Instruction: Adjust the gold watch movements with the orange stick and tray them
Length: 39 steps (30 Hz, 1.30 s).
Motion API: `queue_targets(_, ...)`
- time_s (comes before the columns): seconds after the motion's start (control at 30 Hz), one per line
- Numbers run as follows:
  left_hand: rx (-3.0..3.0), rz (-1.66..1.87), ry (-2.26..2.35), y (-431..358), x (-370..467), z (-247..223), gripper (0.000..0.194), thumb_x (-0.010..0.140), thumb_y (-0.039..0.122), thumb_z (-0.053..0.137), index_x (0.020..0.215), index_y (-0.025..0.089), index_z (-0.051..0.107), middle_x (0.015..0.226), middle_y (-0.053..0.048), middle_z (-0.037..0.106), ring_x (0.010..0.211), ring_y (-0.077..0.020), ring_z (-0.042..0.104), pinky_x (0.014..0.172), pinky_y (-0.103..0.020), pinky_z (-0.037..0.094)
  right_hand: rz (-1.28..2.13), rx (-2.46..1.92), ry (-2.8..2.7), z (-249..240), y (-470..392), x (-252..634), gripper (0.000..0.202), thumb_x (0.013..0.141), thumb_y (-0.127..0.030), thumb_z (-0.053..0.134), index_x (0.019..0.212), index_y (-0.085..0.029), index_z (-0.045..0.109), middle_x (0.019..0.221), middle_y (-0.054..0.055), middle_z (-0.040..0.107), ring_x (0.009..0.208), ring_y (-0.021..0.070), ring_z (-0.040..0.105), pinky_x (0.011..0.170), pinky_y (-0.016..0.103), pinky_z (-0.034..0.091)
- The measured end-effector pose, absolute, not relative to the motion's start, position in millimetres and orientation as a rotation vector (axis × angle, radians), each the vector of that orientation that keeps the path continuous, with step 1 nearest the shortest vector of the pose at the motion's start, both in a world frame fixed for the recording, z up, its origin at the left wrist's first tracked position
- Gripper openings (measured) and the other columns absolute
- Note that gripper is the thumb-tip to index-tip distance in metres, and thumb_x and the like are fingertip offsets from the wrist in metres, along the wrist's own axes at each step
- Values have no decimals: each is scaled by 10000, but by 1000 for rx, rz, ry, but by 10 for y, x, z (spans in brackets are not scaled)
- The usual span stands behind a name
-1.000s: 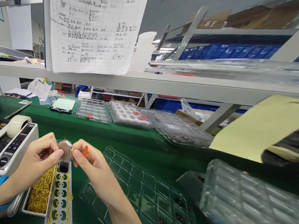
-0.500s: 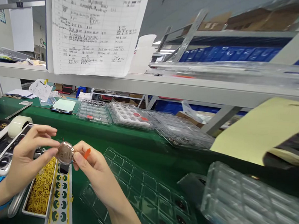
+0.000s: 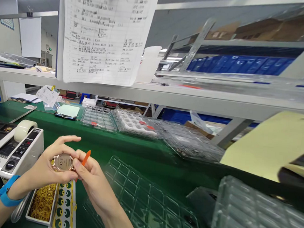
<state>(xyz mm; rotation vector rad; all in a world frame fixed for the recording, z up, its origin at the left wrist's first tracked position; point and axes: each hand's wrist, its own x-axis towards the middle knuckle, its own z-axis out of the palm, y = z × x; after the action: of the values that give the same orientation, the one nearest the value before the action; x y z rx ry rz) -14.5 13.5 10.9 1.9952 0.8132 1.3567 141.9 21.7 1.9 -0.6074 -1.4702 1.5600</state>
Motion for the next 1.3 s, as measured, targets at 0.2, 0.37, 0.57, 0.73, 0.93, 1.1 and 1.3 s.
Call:
queue_targets(0.2,2075,1289,925,-25,-208,144,524,775,272,772,1244,185,556,1444,-158,525,1406,-303,399,1188,-541,252,1745,-529,-1241,-108,203,1341,385,712,-571,765,869,-232,671,684,14,544,622,157,492,634,294,469)
queue_targets(0.37,2262,1194,1377,-432,-690,86,452,943,318,554,1365,170,484,1504,-155,465,1441,-286,350,1183,-521,291,1535,-645,-1324,-262,612,1525,350,776,-576,688,879,-242,669,713,29,528,566,148,402,573,317,430)
queue_targets(0.57,1880,1395,2243,-500,-1915,200,225,951,305,510,1111,203,631,1296,-80,636,1231,-244,568,1071,-396,442,1168,-1460,-1855,-688,1704,1532,388,883,-503,580,663,-184,585,625,27,537,582,161,478,551,299,417)
queue_targets(0.73,1600,1117,2493,183,-2880,118,268,943,324,589,1144,150,622,1162,-83,652,1016,-236,649,888,-449,543,909,-1861,-1936,-814,2122,1282,223,957,-358,579,984,-142,628,920,28,642,760,133,615,703,305,533)
queue_targets(0.93,1571,693,2492,949,-3226,-371,324,936,332,601,1218,173,592,1243,-95,611,1046,-244,633,873,-444,553,680,-1727,-2046,-685,1822,916,230,959,-360,510,868,-186,629,830,28,651,757,182,609,678,308,461)
queue_targets(1.1,1572,414,2483,1278,-3296,-494,338,932,327,609,1233,175,581,1249,-99,606,1054,-244,632,873,-446,552,589,-1552,-1952,-454,1478,1132,303,862,-458,448,742,-237,618,691,38,647,678,240,582,596,307,357)
queue_targets(1.3,1544,222,2503,1469,-3272,-372,352,929,328,614,1239,168,576,1243,-99,608,1049,-247,634,867,-450,554,516,-1471,-1700,-204,1258,1663,440,749,-567,411,737,-198,650,758,84,673,617,214,522,581,313,361)
